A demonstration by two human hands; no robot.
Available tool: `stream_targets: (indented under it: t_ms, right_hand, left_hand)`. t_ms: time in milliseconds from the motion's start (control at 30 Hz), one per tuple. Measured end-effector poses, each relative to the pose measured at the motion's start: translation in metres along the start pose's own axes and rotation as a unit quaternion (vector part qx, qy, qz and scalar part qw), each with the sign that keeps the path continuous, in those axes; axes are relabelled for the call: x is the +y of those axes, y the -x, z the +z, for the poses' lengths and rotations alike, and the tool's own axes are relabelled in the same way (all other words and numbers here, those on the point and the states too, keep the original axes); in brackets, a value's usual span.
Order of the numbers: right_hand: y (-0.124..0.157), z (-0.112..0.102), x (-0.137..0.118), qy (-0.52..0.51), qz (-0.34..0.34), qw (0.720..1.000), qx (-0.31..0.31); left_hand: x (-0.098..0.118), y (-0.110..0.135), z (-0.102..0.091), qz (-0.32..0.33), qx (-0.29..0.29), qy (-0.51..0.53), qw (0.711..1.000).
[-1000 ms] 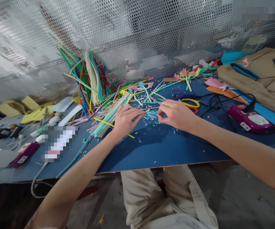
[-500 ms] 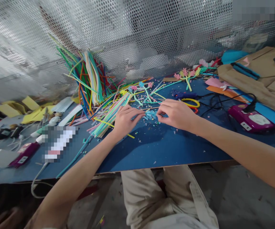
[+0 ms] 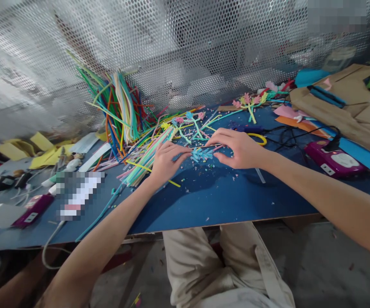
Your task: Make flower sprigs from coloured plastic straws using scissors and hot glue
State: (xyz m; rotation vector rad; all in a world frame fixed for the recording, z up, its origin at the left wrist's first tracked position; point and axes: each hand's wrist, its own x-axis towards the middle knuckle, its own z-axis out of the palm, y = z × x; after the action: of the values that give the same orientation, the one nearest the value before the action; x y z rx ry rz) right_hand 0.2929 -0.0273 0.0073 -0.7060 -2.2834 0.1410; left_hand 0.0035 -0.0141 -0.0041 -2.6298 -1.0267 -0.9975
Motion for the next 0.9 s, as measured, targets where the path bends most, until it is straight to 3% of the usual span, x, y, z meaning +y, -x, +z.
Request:
stream_targets:
  t_ms: [200, 567, 900]
  right_hand:
    - [0.003, 0.006, 0.003, -0.006, 0.009, 1.0, -0.024]
    - [0.001, 0.01, 0.009, 0.017, 0.059, 0.998, 0.006]
    - [-0.005, 0.023, -0.015, -0.006, 0.06, 0.996, 0.061]
  left_hand:
    - [-0.001, 0.0, 0.0, 0.001, 0.013, 0.002, 1.0]
    - [-0.005, 0.002, 0.005, 0.004, -0.012, -0.002, 1.0]
    - [0.008, -0.001, 0.008, 0.041, -0.046, -0.062, 0.996]
